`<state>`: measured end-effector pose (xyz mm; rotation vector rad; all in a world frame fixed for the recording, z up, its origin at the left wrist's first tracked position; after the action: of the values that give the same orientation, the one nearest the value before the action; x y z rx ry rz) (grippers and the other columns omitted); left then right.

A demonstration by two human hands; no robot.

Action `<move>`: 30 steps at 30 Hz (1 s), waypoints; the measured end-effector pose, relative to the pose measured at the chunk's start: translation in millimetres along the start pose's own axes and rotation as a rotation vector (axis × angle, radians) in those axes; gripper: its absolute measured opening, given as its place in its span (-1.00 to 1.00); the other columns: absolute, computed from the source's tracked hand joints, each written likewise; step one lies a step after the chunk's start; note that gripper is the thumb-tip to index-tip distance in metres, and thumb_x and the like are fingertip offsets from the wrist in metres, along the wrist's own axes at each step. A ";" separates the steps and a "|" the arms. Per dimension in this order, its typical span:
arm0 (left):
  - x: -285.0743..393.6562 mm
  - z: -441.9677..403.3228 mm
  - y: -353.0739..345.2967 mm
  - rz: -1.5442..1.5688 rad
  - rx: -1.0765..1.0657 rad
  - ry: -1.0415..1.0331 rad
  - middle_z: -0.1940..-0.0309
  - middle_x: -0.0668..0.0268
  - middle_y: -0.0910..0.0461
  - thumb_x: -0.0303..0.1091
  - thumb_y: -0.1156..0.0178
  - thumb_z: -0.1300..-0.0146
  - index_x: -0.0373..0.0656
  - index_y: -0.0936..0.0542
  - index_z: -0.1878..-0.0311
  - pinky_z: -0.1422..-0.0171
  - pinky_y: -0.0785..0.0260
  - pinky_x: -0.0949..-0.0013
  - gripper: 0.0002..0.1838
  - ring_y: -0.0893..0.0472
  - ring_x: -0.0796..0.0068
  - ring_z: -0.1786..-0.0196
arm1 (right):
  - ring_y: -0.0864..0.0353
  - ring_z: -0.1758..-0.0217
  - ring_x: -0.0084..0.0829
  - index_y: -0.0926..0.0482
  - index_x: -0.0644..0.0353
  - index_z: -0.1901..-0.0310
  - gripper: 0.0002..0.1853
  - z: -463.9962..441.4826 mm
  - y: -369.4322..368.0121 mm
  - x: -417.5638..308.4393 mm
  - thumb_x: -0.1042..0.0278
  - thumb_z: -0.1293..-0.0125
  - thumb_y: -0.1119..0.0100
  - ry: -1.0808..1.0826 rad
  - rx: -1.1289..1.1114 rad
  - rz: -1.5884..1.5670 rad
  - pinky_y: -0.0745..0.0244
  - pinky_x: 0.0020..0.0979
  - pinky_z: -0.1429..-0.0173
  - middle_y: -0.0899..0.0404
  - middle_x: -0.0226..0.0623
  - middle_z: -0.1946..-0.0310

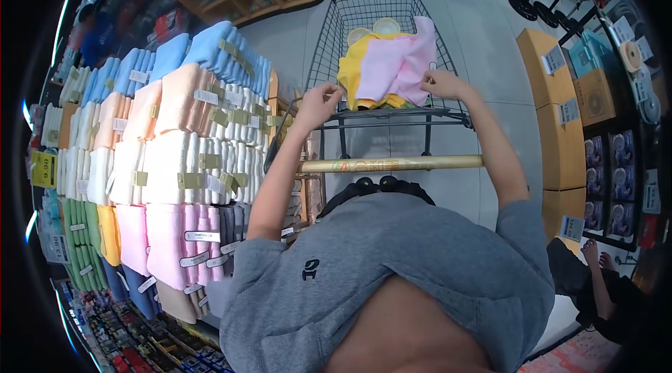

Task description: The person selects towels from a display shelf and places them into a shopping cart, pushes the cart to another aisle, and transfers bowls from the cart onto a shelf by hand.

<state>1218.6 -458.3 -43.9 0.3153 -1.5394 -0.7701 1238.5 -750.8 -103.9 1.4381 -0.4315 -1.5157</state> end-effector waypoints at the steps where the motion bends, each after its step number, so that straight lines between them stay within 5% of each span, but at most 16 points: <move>1: 3.2 16.7 1.7 0.030 0.066 -0.051 0.30 0.08 -0.68 -0.24 -0.17 -0.32 -0.26 -0.62 0.13 0.09 -0.50 0.25 -0.74 -0.70 0.17 0.21 | -0.62 0.21 -0.12 -0.57 0.30 0.16 -0.64 9.3 0.1 -18.9 0.10 -0.29 -0.12 0.012 0.031 0.050 -0.50 -0.23 0.08 -0.63 -0.01 0.27; 4: 31.2 76.4 19.6 -0.096 0.295 -0.268 0.32 0.07 -0.65 -0.32 -0.24 -0.25 -0.25 -0.58 0.19 0.17 -0.46 0.16 -0.81 -0.64 0.03 0.24 | -0.61 0.22 0.03 -0.55 0.38 0.18 -0.64 51.7 0.1 -95.7 0.15 -0.29 -0.17 0.157 0.129 -0.017 -0.49 -0.15 0.09 -0.63 0.07 0.27; 6: 16.6 98.1 24.9 -0.126 0.332 -0.110 0.32 0.08 -0.66 -0.32 -0.25 -0.25 -0.26 -0.63 0.21 0.15 -0.47 0.23 -0.81 -0.67 0.10 0.22 | -0.57 0.11 0.01 -0.52 0.34 0.11 -0.68 68.7 -28.6 -117.9 0.21 -0.28 -0.17 0.093 0.111 -0.346 -0.41 -0.12 -0.03 -0.61 0.02 0.21; 8: 16.5 99.5 35.4 -0.038 0.400 -0.038 0.33 0.09 -0.66 -0.30 -0.24 -0.26 -0.25 -0.63 0.22 0.16 -0.47 0.22 -0.81 -0.66 0.08 0.22 | -0.49 -0.02 -0.04 -0.48 0.24 0.01 -0.65 88.9 -36.6 -141.1 0.23 -0.25 -0.21 0.247 0.413 0.040 -0.28 -0.12 -0.19 -0.56 -0.07 0.14; 12: 25.1 100.0 32.7 -0.192 0.465 -0.246 0.04 0.11 -0.56 -0.27 -0.24 -0.24 -0.22 -0.52 0.03 -0.22 -0.32 0.13 -0.69 -0.50 0.04 -0.11 | -0.45 -0.02 -0.10 -0.46 0.19 -0.05 -0.59 73.8 -61.5 -122.5 0.22 -0.21 -0.25 0.075 0.231 0.157 -0.23 -0.16 -0.17 -0.52 -0.13 0.18; 17: 9.6 92.3 11.7 -0.137 0.163 -0.215 0.02 0.12 -0.53 -0.24 -0.26 -0.22 -0.23 -0.56 0.06 -0.24 -0.31 0.15 -0.69 -0.44 0.11 -0.18 | -0.47 0.03 -0.11 -0.47 0.20 -0.02 -0.60 62.0 -66.6 -109.6 0.21 -0.20 -0.26 0.016 0.125 0.200 -0.24 -0.17 -0.13 -0.53 -0.16 0.23; 30: -11.7 67.7 14.4 -0.129 0.154 -0.222 0.07 0.17 -0.52 -0.31 -0.25 -0.19 -0.22 -0.60 0.17 -0.20 -0.37 0.19 -0.79 -0.45 0.13 -0.13 | -0.50 0.12 -0.05 -0.47 0.23 0.15 -0.69 39.6 -60.7 -119.6 0.23 -0.19 -0.27 0.095 0.214 0.250 -0.30 -0.11 0.00 -0.54 -0.11 0.30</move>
<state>1158.8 -421.5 -40.4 0.4584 -1.8064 -0.8100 1159.3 -639.2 -75.0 1.5496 -0.7047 -1.2249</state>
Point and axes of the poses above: each hand's wrist, its own z-axis away from the middle knuckle, its own y-axis out of the back of the hand, x = y × z, the point moved 9 cm from there along -z, towards the middle knuckle
